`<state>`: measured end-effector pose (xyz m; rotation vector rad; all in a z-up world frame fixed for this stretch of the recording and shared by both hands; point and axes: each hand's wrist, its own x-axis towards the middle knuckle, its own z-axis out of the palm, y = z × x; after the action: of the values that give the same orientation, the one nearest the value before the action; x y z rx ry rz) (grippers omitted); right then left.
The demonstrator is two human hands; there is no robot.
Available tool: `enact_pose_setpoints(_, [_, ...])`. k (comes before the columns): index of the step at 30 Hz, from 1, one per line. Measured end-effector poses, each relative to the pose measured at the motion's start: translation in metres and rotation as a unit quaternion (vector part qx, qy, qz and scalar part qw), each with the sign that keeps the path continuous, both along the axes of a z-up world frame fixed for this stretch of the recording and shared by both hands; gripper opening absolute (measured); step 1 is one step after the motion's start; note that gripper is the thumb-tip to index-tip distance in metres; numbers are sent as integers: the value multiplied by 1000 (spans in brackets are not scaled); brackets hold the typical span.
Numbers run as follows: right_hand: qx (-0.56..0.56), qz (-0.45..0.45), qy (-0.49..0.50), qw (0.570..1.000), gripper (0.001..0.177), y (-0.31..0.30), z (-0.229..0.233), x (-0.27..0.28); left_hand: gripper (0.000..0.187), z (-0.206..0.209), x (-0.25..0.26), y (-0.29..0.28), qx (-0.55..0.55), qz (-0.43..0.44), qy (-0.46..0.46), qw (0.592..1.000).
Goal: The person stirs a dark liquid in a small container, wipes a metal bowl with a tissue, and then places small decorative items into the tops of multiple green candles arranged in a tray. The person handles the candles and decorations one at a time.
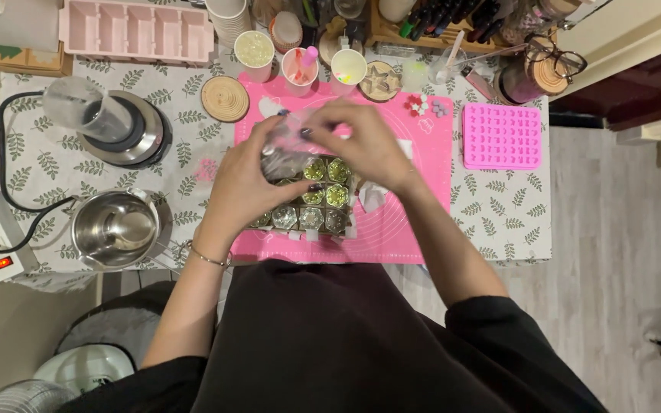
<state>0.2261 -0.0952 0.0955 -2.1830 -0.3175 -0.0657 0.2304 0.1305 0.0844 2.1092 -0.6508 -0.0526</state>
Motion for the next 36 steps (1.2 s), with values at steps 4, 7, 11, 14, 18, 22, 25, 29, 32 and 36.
enact_pose_setpoints(4, [34, 49, 68, 996, 20, 28, 5, 4, 67, -26, 5, 15, -7, -6, 163, 987])
enact_pose_setpoints(7, [21, 119, 61, 991, 20, 33, -1, 13, 41, -42, 7, 32, -16, -38, 261, 965])
enact_pose_setpoints(11, [-115, 140, -22, 983, 18, 41, -14, 18, 32, -43, 9, 46, -10, -85, 321, 943])
enact_pose_setpoints(14, [-136, 142, -77, 977, 17, 39, -22, 21, 32, -35, 9, 51, -27, -97, 368, 925])
enact_pose_setpoints(18, [-29, 132, 13, 991, 33, 6, -59, 38, 29, -17, 6, 59, -78, -140, 446, 881])
enact_pose_setpoints(22, [54, 272, 104, 955, 28, 13, -18, 37, 28, -13, 5, 59, -60, -175, 467, 865])
enact_pose_setpoints(25, [-4, 336, 189, 923, 45, 28, -8, 32, 29, -17, 5, 55, -36, -207, 469, 858])
enact_pose_setpoints(29, [-99, 320, 208, 919, 39, 44, -17, 27, 34, -18, 5, 51, -43, -204, 469, 858])
enact_pose_setpoints(32, [-101, 273, 168, 942, 27, 49, -26, 23, 40, -16, 6, 48, -37, -187, 454, 870])
enact_pose_setpoints(36, [-80, 256, 102, 958, 22, 48, -27, 23, 46, -35, 14, 50, -41, -192, 418, 887])
